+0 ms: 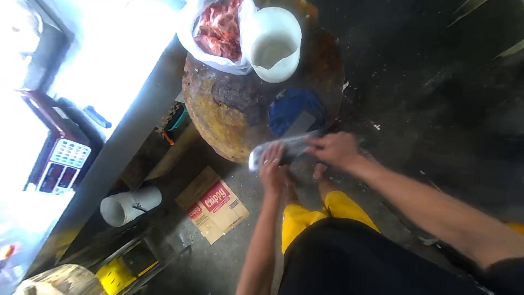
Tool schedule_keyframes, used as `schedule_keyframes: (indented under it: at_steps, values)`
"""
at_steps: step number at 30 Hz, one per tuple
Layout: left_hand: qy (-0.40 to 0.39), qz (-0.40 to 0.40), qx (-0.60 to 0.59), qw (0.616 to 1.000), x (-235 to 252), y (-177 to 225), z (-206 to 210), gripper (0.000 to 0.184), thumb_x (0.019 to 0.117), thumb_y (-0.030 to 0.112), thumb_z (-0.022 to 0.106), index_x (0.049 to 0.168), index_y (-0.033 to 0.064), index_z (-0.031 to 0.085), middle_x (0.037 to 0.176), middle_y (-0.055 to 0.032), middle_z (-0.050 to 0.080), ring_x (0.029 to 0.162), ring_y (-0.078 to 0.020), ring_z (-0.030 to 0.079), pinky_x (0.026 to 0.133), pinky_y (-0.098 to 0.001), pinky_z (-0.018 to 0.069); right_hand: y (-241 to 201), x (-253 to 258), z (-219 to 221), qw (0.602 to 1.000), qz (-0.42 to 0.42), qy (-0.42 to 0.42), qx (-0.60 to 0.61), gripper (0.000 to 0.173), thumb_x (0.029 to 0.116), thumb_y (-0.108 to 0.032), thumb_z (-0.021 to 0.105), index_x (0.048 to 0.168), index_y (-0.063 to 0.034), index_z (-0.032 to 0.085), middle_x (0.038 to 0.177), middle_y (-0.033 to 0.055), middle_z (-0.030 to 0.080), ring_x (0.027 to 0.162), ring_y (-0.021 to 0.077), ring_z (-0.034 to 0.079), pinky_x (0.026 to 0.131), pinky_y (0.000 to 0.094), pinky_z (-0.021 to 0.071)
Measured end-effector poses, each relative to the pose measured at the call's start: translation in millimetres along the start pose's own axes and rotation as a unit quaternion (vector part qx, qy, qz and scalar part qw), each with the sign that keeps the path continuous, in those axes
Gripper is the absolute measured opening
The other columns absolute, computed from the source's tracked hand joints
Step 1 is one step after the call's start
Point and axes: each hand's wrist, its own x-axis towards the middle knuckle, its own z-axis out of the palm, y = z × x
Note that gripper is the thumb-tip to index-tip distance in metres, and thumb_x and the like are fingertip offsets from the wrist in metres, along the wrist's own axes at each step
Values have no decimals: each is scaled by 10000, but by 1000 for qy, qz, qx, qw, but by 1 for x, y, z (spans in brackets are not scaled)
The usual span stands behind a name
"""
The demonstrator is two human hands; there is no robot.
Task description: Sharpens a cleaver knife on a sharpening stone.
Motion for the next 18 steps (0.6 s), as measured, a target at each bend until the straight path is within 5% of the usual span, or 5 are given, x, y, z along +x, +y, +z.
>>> schedule_keyframes:
  at_steps: [3,5,13,15,18]
  values:
    - [63,-96,67,991,-76,-53,-51,480,784,185,828,1240,61,740,1336,-120,689,1302,-286,623,1152,-489,455,-85,5,53,985,-107,-125,49,490,1021,-669,385,1433,-480,571,987,102,758,956,329,708,899,592,519]
    - [80,-113,74,988,-75,-48,-49,495,762,174,824,1221,8,737,1309,-173,694,1279,-335,636,1142,-507,450,-90,11,45,975,-142,-159,60,497,1048,-628,371,1471,-437,548,1039,147,749,1013,362,693,946,590,485]
    - [30,67,-52,996,51,85,61,511,814,127,803,1316,159,709,1438,-10,631,1402,-182,527,1222,-441,353,86,-25,-48,996,41,75,-10,513,957,-722,502,1372,-457,646,983,126,773,867,385,725,699,635,529]
    - [4,55,-36,998,37,54,46,516,882,192,764,1387,201,658,1511,40,563,1453,-147,458,1247,-433,321,62,-17,-32,997,30,77,-11,511,956,-724,498,1358,-452,659,960,107,769,844,361,722,685,622,535]
    - [63,-30,29,997,-40,-31,-19,470,820,215,834,1274,143,734,1383,-32,670,1342,-212,591,1180,-456,444,-38,-2,33,998,-33,-32,37,491,967,-722,450,1376,-506,618,931,70,764,862,320,720,745,606,555]
